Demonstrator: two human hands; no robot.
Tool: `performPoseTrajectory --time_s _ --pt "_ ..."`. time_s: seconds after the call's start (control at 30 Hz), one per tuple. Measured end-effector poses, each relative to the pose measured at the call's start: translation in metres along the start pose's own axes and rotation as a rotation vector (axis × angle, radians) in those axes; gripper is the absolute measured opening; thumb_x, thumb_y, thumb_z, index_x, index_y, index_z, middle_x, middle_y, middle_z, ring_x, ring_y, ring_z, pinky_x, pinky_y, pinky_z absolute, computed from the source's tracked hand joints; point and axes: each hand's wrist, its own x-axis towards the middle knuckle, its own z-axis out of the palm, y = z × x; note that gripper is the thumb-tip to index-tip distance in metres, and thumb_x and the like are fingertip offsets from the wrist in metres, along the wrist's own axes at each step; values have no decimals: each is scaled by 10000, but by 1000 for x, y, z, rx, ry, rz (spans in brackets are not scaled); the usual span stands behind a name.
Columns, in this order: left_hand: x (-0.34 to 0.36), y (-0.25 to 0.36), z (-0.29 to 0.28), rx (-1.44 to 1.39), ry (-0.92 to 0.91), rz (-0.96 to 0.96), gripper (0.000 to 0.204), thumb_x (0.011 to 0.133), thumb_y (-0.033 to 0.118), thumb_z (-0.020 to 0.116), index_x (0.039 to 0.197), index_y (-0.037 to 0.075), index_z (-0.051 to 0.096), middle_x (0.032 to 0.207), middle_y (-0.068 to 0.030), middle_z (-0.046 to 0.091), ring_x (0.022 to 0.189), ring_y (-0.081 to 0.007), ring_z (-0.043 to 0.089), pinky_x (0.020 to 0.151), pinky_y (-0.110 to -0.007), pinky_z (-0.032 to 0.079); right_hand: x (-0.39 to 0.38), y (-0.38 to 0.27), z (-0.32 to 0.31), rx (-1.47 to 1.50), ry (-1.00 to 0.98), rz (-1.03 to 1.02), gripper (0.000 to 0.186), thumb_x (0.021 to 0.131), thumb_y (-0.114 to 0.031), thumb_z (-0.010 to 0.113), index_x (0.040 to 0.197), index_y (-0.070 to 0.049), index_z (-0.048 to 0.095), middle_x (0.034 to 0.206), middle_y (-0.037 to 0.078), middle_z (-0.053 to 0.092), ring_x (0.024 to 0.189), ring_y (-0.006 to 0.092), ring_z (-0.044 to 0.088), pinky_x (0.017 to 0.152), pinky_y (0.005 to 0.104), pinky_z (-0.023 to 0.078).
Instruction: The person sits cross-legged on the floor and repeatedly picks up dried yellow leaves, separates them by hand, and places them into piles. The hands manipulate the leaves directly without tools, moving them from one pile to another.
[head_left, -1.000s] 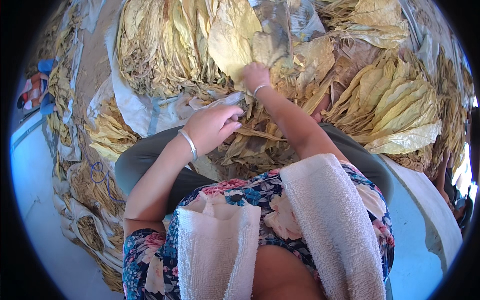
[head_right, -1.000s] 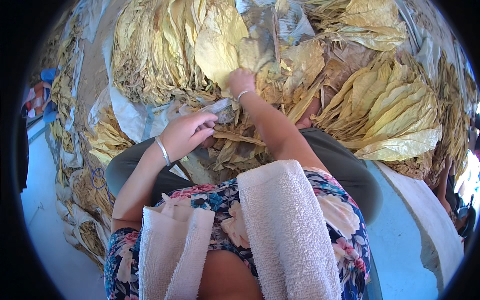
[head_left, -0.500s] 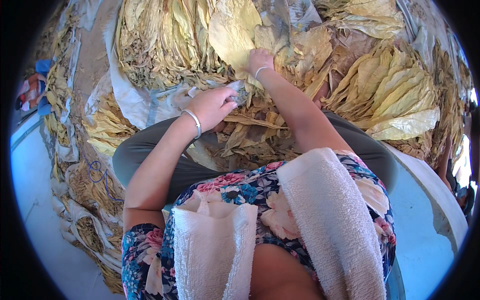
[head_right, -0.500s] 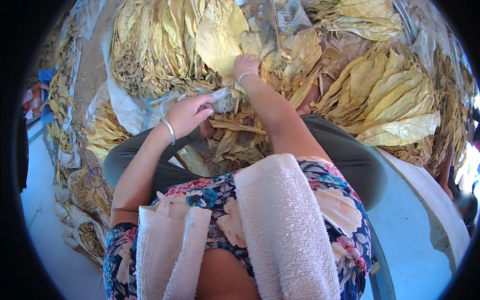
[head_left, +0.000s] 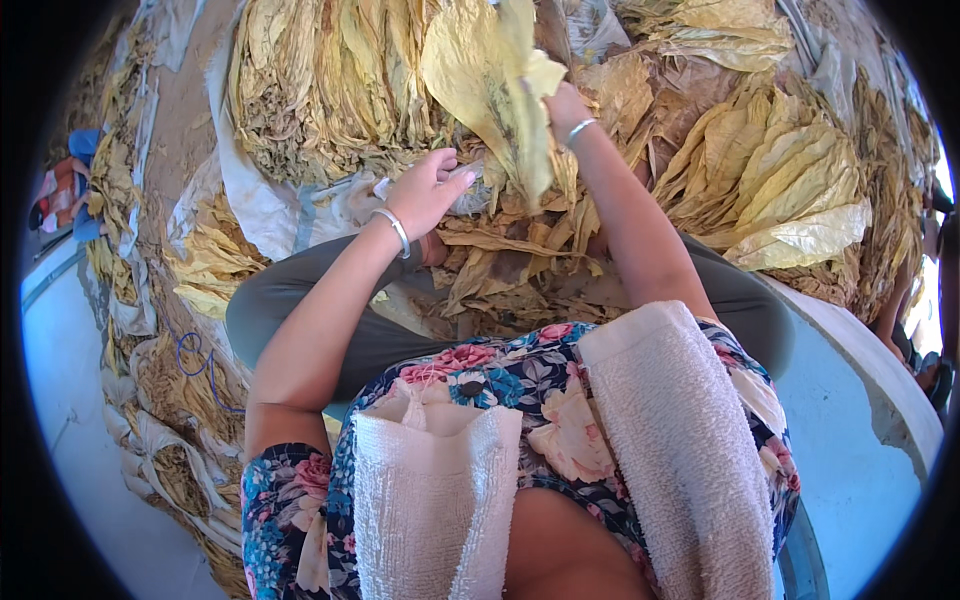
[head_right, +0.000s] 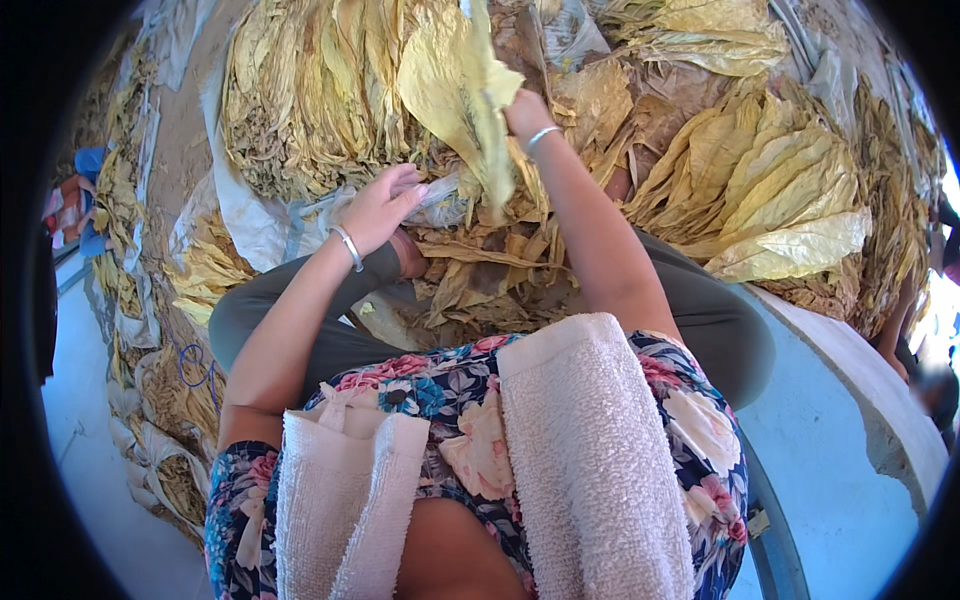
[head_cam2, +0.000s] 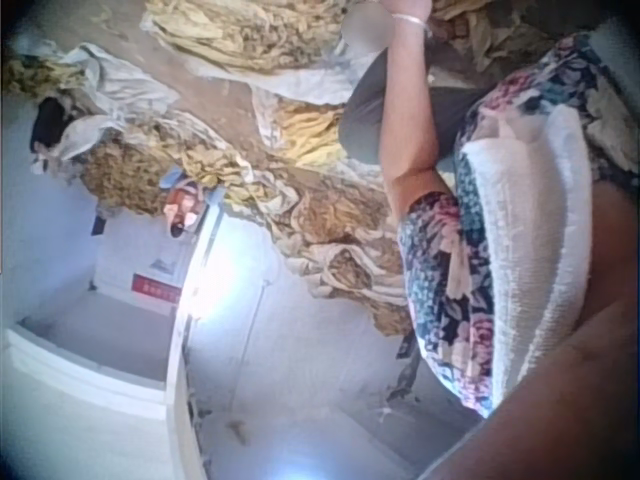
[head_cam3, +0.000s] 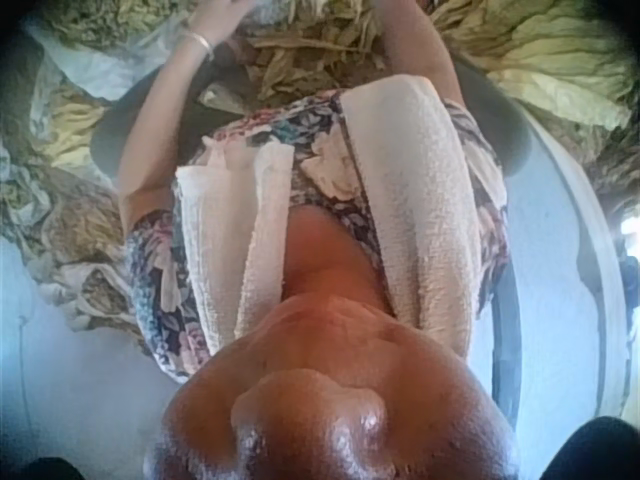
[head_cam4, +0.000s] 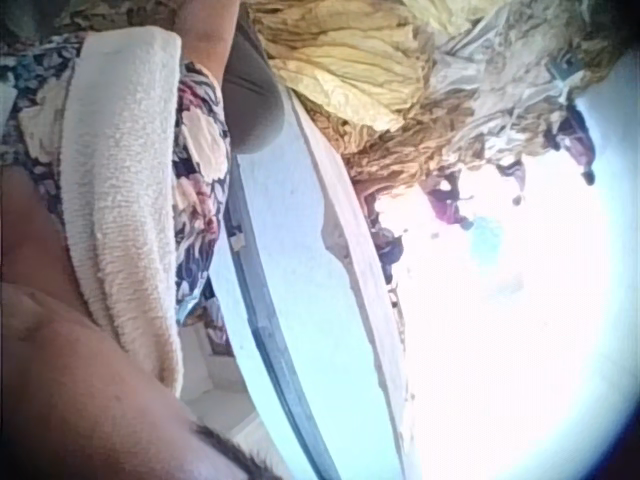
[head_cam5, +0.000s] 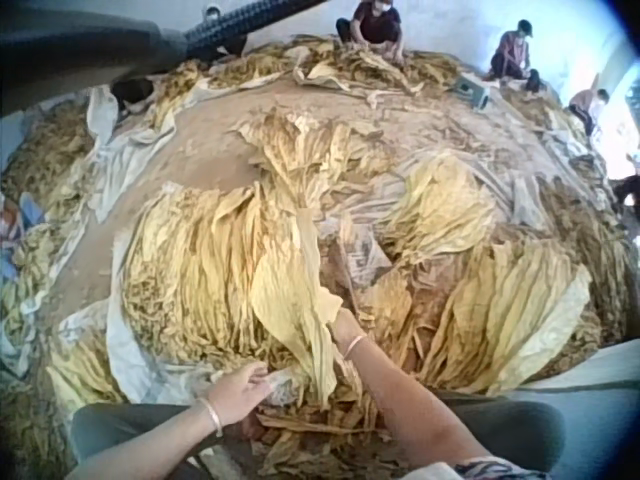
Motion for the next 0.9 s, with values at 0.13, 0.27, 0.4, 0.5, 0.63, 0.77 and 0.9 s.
performPoseTrajectory --time_s 0.13,0.27,0.4,0.5,0.63,0.77,0.9 --pt "5 -2 5 -362 -116 -369 392 842 308 512 1061 -13 469 1010 -122 557 905 -167 554 792 -295 446 -40 -23 74 446 -301 4 487 643 -374 684 985 -80 503 842 30 522 780 174 513 690 318 452" --pt "4 -1 -1 -628 58 -464 130 875 143 434 875 16 462 681 -69 545 558 -147 558 517 -257 505 -31 35 93 19 -140 -27 336 753 -264 551 991 -27 554 945 133 596 797 242 574 697 336 439" --pt "6 -7 -17 -779 291 -345 92 871 136 441 859 44 451 658 -58 523 528 -130 541 449 -252 483 -47 73 52 -728 1 283 375 739 -311 592 938 5 560 964 196 577 839 303 584 739 360 454" --pt "10 -2 -29 -853 355 -177 86 873 135 442 869 50 458 709 -70 545 523 -136 530 448 -260 459 -65 99 43 -1071 74 114 313 738 -255 575 929 -8 557 969 194 571 863 310 582 754 380 456" --pt "7 21 -49 -877 515 -73 96 868 139 449 845 45 452 713 -84 547 524 -149 533 443 -261 442 -50 97 39 -1136 19 114 302 746 -238 565 936 -4 547 938 179 589 884 282 584 752 364 453" --pt "3 17 -69 -919 632 -5 88 872 134 442 873 52 475 743 -74 562 555 -140 520 482 -256 436 -55 59 38 -622 -44 -33 187 788 -148 492 904 -15 556 822 140 617 730 197 599 636 304 463" --pt "-1 9 -82 -900 690 65 83 870 128 439 878 53 473 741 -72 563 549 -142 517 463 -257 425 -57 4 37 563 -75 43 152 823 -73 447 907 9 544 695 90 595 536 141 530 491 242 430"
